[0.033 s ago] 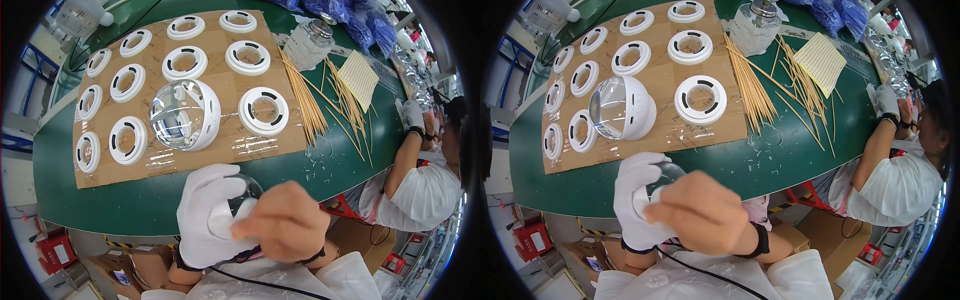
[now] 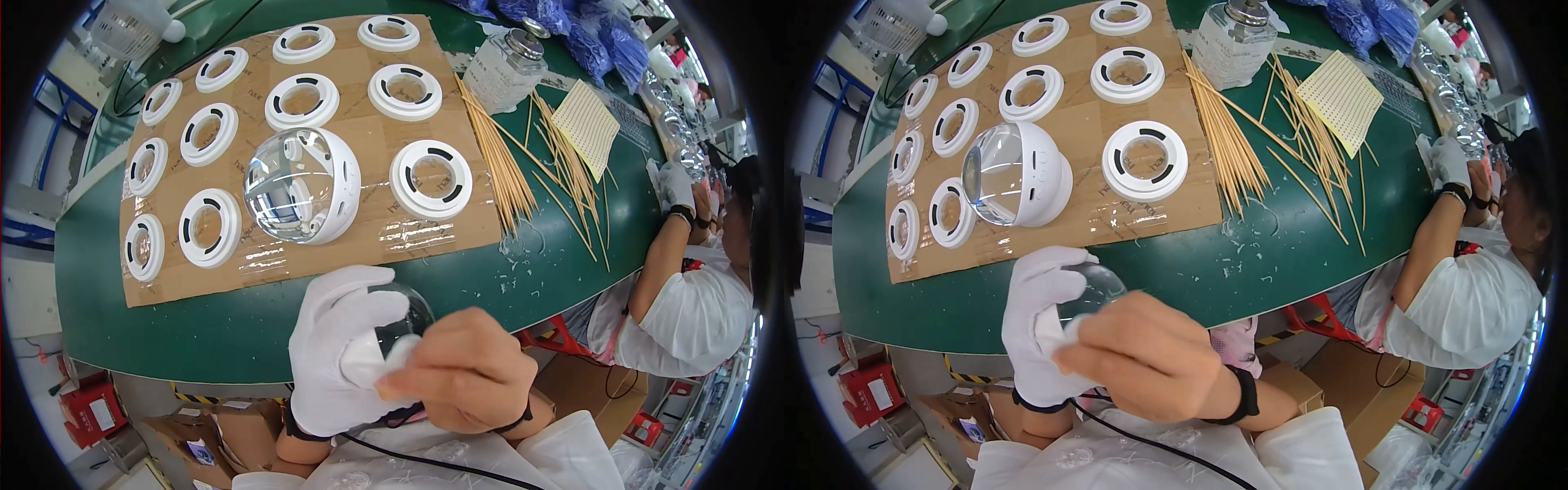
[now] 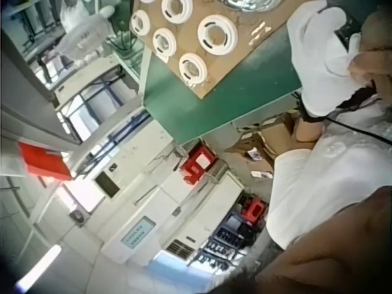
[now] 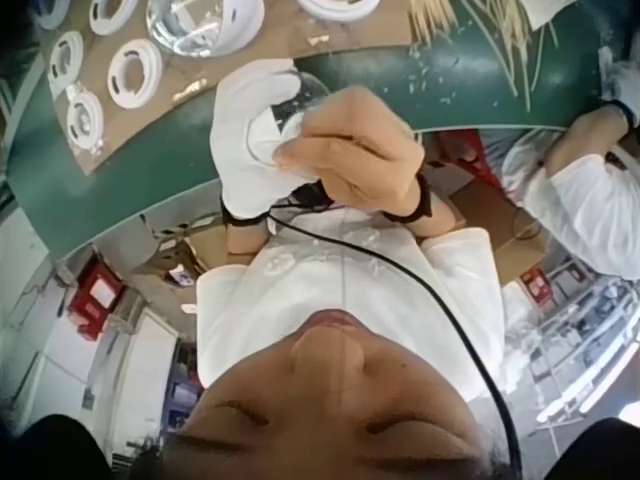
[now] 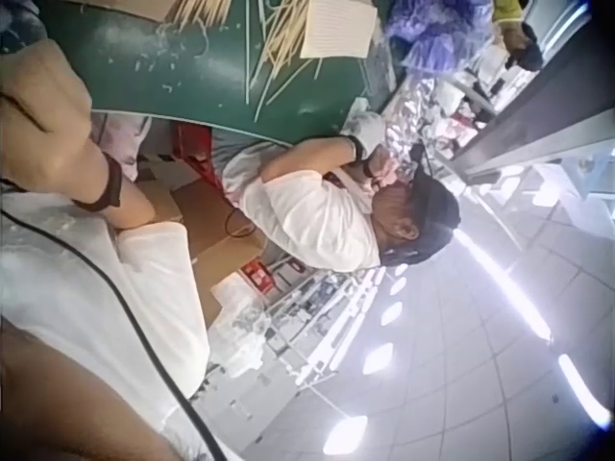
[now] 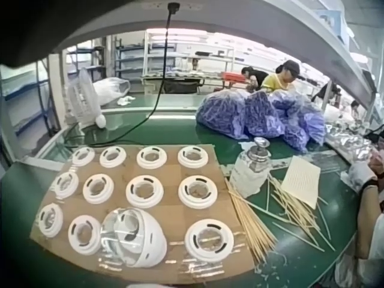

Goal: Assemble dome camera components by applying adhesive and fitting parts together at a manual assembly station.

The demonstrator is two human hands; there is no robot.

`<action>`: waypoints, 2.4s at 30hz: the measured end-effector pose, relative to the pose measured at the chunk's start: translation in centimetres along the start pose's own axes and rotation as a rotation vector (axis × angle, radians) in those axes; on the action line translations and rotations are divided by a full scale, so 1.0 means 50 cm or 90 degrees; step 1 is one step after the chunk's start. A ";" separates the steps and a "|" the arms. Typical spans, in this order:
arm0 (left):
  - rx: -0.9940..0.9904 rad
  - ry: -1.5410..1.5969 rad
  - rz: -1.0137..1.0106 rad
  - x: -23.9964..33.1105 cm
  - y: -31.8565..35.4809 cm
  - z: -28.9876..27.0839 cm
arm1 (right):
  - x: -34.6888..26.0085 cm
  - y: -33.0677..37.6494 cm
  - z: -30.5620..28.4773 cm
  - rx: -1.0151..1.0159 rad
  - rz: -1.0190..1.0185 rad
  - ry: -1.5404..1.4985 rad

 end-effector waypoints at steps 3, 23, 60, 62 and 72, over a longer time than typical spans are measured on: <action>-0.003 0.017 -0.042 0.014 -0.013 -0.003 | 0.014 0.046 -0.019 -0.038 0.033 -0.038; -0.027 0.049 -0.012 0.010 -0.003 -0.001 | 0.029 0.079 -0.051 0.056 0.131 0.127; 0.020 0.112 -0.039 -0.005 0.007 -0.005 | 0.048 0.040 0.003 0.106 0.279 -0.269; 0.047 0.074 -0.030 0.002 0.009 0.003 | 0.045 0.033 0.003 0.100 0.287 -0.263; -0.006 -0.044 -0.012 0.011 0.000 0.005 | 0.055 0.008 -0.012 -0.011 -0.015 -0.070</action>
Point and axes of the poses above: each hand's wrist, its own y-axis away from the middle knuckle, its own z-axis out of the palm, x = y × z, the point moved 3 cm from there along -y, towards the middle knuckle, and after that the axes turned 1 degree about x, right-handed, at the moved point
